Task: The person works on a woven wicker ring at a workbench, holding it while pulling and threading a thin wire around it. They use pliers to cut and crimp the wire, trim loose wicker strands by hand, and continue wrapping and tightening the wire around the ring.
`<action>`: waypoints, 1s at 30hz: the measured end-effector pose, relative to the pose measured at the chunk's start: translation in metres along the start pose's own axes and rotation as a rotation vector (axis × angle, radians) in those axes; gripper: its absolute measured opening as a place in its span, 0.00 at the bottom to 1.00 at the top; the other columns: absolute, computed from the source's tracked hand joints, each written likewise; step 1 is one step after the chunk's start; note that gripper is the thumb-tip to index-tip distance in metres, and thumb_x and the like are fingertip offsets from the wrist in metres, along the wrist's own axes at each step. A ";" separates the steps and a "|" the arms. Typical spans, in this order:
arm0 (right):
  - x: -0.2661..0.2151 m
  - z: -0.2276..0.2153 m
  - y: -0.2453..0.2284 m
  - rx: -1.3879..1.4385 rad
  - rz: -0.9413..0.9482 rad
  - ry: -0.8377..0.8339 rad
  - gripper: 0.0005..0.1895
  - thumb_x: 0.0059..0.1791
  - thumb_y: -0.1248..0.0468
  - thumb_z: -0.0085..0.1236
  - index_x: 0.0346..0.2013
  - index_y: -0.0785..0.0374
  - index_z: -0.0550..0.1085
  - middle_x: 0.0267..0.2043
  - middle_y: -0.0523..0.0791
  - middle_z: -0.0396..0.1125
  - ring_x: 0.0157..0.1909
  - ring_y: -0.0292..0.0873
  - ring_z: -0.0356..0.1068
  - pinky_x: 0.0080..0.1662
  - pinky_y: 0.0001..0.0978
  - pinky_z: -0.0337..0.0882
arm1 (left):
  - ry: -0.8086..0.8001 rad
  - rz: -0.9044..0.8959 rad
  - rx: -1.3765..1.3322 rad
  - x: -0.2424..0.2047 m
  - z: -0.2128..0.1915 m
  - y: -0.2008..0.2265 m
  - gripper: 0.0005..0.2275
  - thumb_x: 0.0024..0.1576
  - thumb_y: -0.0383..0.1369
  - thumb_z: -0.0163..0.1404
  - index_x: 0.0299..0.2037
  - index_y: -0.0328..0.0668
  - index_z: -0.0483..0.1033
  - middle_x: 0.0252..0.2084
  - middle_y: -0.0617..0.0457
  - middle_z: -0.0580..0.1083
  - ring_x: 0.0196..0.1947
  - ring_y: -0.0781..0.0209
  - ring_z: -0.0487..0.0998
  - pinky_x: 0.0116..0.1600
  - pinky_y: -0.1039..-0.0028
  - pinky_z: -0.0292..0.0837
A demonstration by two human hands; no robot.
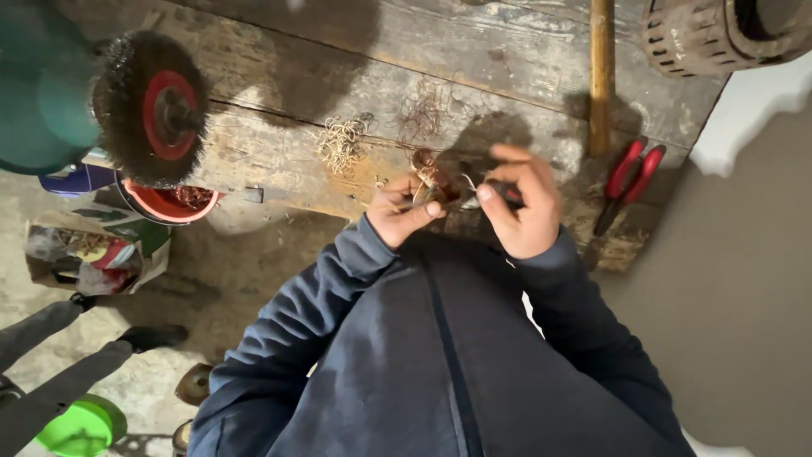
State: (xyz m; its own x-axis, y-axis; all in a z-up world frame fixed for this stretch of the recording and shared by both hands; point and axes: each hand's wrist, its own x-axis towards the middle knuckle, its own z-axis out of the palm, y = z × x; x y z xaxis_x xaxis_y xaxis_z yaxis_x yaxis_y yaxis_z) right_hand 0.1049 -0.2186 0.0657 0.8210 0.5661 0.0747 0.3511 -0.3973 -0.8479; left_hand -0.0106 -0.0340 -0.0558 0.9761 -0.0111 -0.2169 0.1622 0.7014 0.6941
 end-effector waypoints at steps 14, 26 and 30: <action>-0.015 0.038 0.063 0.017 -0.216 -0.070 0.19 0.46 0.65 0.69 0.47 0.65 0.70 0.50 0.50 0.69 0.50 0.49 0.70 0.51 0.37 0.71 | -0.288 0.249 0.532 0.003 0.014 0.045 0.05 0.64 0.28 0.54 0.46 0.36 0.78 0.48 0.50 0.75 0.50 0.56 0.75 0.58 0.66 0.70; -0.012 0.045 0.111 0.810 0.226 0.381 0.10 0.63 0.59 0.49 0.49 0.64 0.67 0.39 0.38 0.63 0.39 0.31 0.63 0.45 0.27 0.70 | -0.173 0.425 0.008 -0.031 0.027 0.081 0.14 0.65 0.40 0.52 0.31 0.39 0.74 0.68 0.45 0.67 0.69 0.48 0.65 0.76 0.50 0.54; -0.007 0.043 0.088 0.782 0.372 0.354 0.11 0.58 0.60 0.48 0.51 0.64 0.68 0.36 0.37 0.64 0.35 0.31 0.64 0.39 0.25 0.68 | -0.256 0.443 -0.121 -0.028 0.037 0.080 0.14 0.67 0.41 0.49 0.31 0.43 0.73 0.48 0.45 0.77 0.67 0.47 0.68 0.81 0.46 0.47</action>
